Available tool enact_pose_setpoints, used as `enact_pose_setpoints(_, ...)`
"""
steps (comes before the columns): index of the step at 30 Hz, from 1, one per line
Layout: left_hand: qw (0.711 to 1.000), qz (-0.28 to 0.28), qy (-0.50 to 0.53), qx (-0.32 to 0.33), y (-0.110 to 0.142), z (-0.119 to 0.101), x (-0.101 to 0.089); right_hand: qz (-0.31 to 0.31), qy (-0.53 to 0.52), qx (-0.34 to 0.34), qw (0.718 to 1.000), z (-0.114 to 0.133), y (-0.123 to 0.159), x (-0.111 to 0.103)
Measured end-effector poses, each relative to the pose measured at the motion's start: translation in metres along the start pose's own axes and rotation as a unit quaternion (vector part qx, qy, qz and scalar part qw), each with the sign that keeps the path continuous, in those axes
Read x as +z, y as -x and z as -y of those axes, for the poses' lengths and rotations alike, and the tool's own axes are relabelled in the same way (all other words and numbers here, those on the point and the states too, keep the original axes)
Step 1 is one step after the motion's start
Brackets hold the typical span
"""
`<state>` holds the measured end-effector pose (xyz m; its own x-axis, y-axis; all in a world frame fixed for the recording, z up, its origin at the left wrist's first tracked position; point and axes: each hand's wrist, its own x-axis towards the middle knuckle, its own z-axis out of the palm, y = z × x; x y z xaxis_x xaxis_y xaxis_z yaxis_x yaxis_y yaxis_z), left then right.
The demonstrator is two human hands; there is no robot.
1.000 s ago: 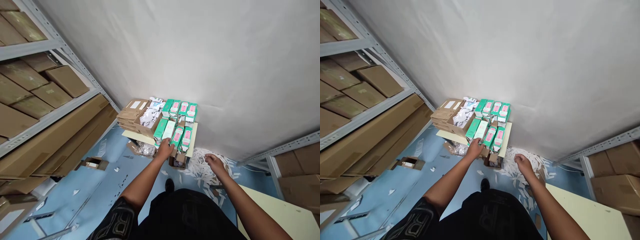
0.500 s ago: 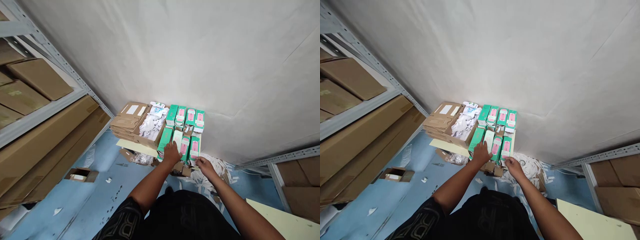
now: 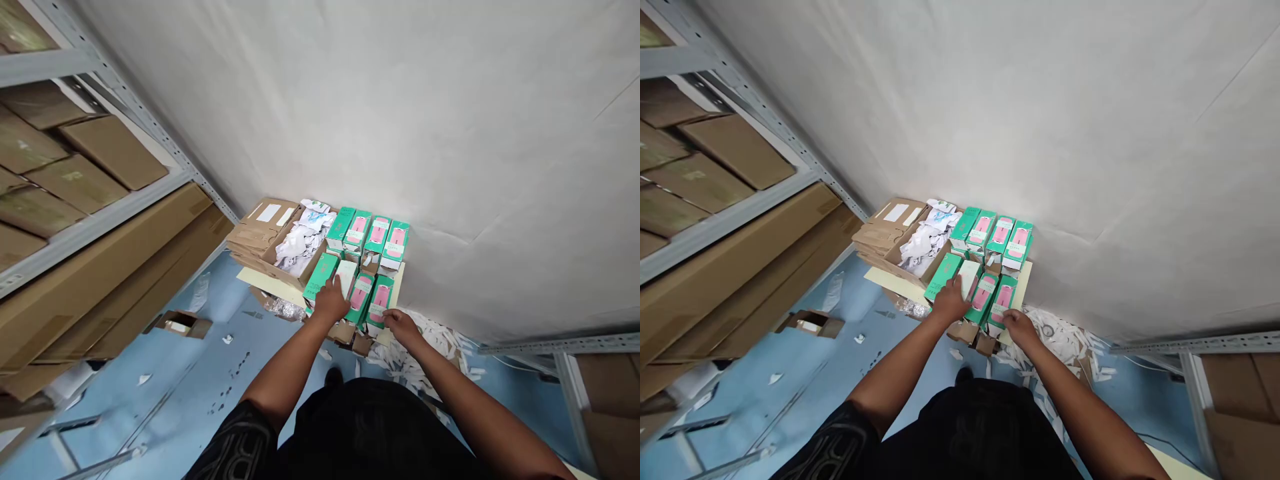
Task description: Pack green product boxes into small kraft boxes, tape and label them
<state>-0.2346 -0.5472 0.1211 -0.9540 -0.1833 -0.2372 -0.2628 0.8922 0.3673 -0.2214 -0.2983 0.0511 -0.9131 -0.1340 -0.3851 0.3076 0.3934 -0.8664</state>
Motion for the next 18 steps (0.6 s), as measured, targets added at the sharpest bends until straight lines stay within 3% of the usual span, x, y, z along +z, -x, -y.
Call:
enact_pose_setpoints(5,0.99,0.01,0.136,-0.031,0.008,0.022,-0.023,0.043,-0.016,-0.035,0.998,0.012,-0.009,0.007)
enact_pose_setpoints(8,0.966,0.008,0.252,-0.048,0.018,0.035,-0.028,0.091,-0.075,0.013,0.993,0.031,-0.012,0.022)
enact_pose_setpoints(12,0.915,0.006,0.401,-0.033,0.034,0.038,-0.018,0.152,-0.225,0.109,0.956,0.06,-0.011,0.043)
enact_pose_setpoints(15,0.874,0.018,0.485,-0.016,0.04,0.035,-0.007,0.179,-0.301,0.111,0.93,0.076,-0.007,0.059)
enact_pose_setpoints(18,0.842,0.037,0.538,0.0,0.043,0.037,0.0,0.18,-0.327,0.107,0.921,0.086,-0.004,0.071)
